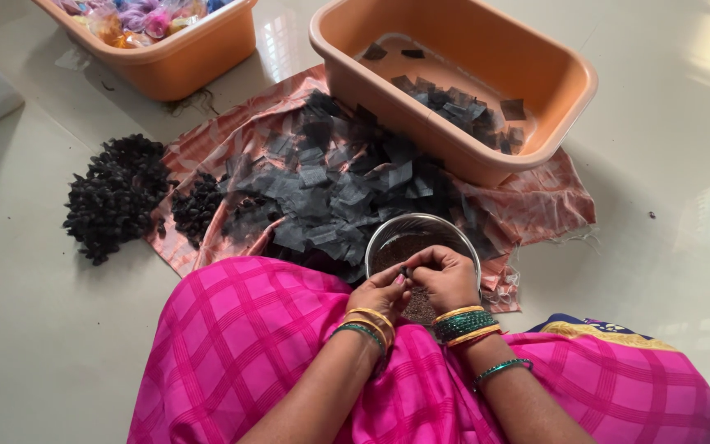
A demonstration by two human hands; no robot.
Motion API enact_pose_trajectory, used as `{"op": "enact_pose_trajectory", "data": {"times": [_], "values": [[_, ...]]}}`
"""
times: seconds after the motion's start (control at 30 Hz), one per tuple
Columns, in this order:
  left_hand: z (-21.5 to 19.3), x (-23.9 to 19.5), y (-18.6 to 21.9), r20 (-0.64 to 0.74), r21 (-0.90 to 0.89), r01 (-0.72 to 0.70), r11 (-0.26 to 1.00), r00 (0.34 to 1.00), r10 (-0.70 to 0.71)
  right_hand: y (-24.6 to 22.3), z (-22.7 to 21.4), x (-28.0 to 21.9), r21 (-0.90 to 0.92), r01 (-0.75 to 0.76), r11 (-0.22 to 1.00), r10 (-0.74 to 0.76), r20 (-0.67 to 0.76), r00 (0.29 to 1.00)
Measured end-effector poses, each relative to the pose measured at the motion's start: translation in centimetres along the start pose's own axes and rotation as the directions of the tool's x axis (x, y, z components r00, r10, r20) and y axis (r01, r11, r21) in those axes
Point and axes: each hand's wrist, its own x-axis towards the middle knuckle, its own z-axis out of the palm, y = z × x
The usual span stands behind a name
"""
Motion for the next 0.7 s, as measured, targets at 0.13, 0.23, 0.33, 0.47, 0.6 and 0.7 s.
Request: {"op": "enact_pose_trajectory", "data": {"times": [0.13, 0.23, 0.33, 0.47, 0.6, 0.7], "values": [[1.2, -0.6, -0.1, 0.002, -0.053, -0.013, 0.999, 1.000, 0.013, 0.9, -0.7, 0.6, 0.085, -0.040, 0.996, 0.042, -0.016, 0.999], [1.5, -1.0, 0.2, -0.002, -0.064, -0.001, 0.998, 1.000, 0.000, 1.4, -1.0, 0.7, 0.203, -0.065, 0.977, 0.063, 0.014, 0.998], [1.9, -1.7, 0.7, 0.055, -0.055, -0.004, 0.999, 0.998, 0.007, 0.7, -0.6, 0.4, 0.356, -0.122, 0.926, 0.116, 0.038, 0.992], [2.1, -2.0, 1.1, 0.119, -0.043, -0.013, 0.999, 0.993, 0.019, 1.2, -1.1, 0.6, 0.431, -0.190, 0.882, 0.179, 0.067, 0.982], [2.5, -2.3, 1.6, 0.198, -0.043, 0.011, 0.999, 0.980, -0.002, 1.5, -1.3, 0.6, 0.493, -0.211, 0.844, 0.199, 0.077, 0.977], [3.8, -3.4, 2.2, 0.178, 0.007, -0.021, 1.000, 0.984, 0.020, 1.1, -1.4, 0.4, 0.511, -0.233, 0.828, 0.228, 0.073, 0.971]]}}
